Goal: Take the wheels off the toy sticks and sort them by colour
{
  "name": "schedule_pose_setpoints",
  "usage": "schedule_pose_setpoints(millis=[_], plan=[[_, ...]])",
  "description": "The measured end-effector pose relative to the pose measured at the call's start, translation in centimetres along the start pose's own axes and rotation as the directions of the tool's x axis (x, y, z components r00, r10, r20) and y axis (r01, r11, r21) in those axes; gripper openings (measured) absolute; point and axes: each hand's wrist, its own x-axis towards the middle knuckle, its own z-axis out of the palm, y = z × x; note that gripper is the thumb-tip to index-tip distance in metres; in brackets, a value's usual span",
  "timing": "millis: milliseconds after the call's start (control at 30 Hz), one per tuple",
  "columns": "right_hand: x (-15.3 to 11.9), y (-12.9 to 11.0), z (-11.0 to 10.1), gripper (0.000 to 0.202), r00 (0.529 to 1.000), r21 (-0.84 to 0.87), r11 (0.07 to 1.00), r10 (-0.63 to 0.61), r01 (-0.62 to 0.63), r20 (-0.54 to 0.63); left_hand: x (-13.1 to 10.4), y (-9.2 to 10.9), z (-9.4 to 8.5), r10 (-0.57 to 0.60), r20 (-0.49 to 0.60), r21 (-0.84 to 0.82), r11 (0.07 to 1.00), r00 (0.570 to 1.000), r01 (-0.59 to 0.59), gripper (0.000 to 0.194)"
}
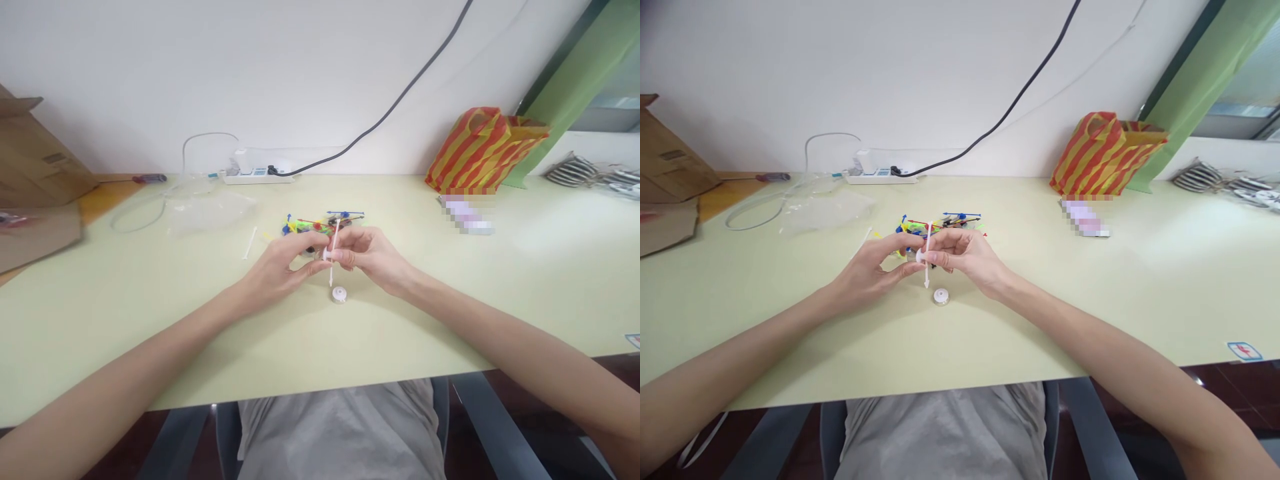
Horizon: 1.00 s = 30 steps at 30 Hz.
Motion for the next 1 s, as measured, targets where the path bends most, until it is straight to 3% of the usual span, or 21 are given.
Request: schedule_pose_setpoints(millis=[200, 467, 700, 867, 1000], plan=[[-0.1, -0.4, 0.5, 0.038, 1.000, 0.030, 0.999, -0.011, 0.011, 0.005, 0.1, 0.2, -0.1, 0.018, -0.011, 0.005, 1.000, 1.000, -0.018, 0.036], [0.0, 0.4, 0.3, 0.040, 0.999, 0.043, 0.999, 0.000, -0.003, 0.053, -0.1, -0.8, -0.1, 0.226, 0.012, 0.072, 0.971, 0.974, -0.226, 0.025], [-0.3, 0.8, 0.5, 0.045, 0.999, 0.015, 1.000, 0.010, -0.010, 0.047, -0.1, -1.8, -0.1, 0.245, 0.033, 0.128, 0.960, 0.969, -0.247, 0.017], [-0.4, 0.2, 0.6, 0.042, 0.991, -0.003, 0.999, 0.044, -0.044, 0.124, 0.3, -1.5, -0.2, 0.222, 0.137, 0.145, 0.960, 0.965, -0.241, 0.025], [-0.4, 0.1, 0.4, 0.042, 0.985, 0.010, 1.000, 0.027, -0.030, 0.170, 0.5, -1.3, -0.3, 0.291, 0.157, 0.145, 0.938, 0.944, -0.314, 0.025]])
